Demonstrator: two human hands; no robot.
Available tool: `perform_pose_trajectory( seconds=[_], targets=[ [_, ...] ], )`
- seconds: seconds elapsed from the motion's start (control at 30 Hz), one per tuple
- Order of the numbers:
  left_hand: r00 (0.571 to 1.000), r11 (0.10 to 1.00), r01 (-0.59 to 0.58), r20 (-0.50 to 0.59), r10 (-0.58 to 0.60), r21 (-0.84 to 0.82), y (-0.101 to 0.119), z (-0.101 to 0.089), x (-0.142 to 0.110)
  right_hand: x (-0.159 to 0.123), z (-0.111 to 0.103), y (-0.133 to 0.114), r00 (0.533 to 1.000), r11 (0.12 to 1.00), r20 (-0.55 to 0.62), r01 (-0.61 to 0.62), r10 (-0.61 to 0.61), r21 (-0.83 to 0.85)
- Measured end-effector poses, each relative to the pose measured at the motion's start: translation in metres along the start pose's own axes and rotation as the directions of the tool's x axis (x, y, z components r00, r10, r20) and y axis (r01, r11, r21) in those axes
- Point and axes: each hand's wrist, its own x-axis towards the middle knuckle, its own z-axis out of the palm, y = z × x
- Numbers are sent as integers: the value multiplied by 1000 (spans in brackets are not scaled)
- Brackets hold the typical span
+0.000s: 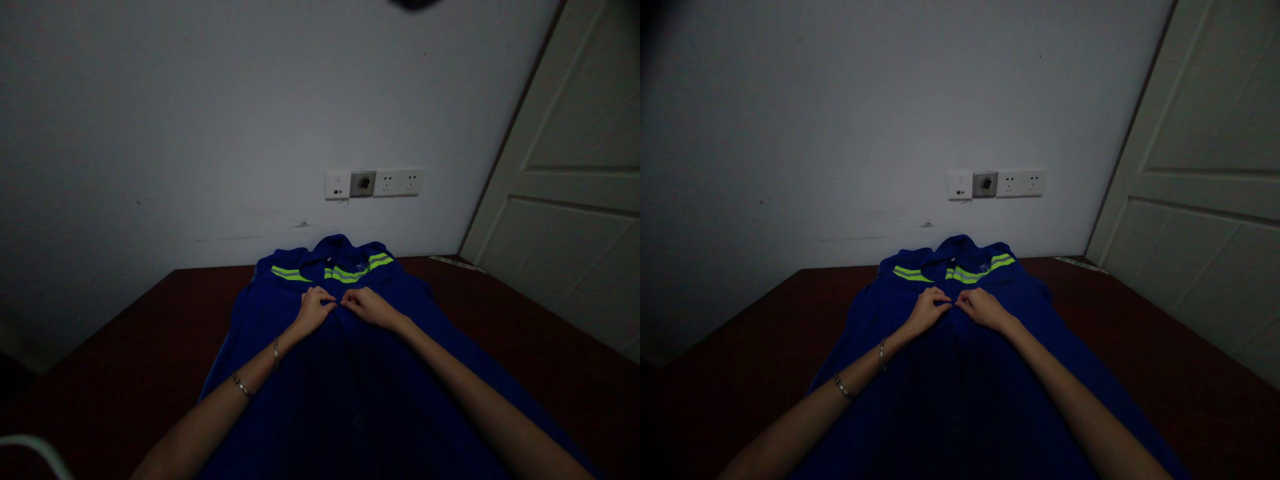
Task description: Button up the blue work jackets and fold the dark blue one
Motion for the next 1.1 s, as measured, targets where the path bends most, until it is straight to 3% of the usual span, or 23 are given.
perform_pose_trajectory(
  seconds=[0.1,0.23,0.5,0.57,0.63,0.7,0.77,0.93,1.1],
  targets=[
    [1000,1000,-3,23,3,-8,-1,-1,0,-2,-6,-1,1000,994,-19,2,-4,-106],
    [999,999,-29,31,30,-19,-2,-3,1,-3,-18,-2,1000,993,-4,-21,21,-115],
    [985,986,-159,-77,155,-45,12,-27,1,-8,-31,-29,1000,990,23,7,-4,-141],
    [985,984,-172,-26,171,-37,15,-29,-9,-13,-28,-38,998,986,56,26,-17,-163],
    [974,980,-190,118,195,-52,15,-27,-24,-21,-21,-45,995,981,101,42,-23,-191],
    [933,973,-223,276,230,-59,13,-23,-40,-33,-12,-51,989,969,149,53,-17,-242],
    [901,964,-264,352,254,-19,11,-19,-56,-47,-3,-55,983,946,182,41,19,-320],
    [917,949,-304,296,268,82,9,-14,-76,-78,17,-65,976,858,118,-98,181,-505],
    [944,951,-271,232,233,148,11,-8,-81,-85,31,-73,967,802,-12,-217,253,-557]
  ],
)
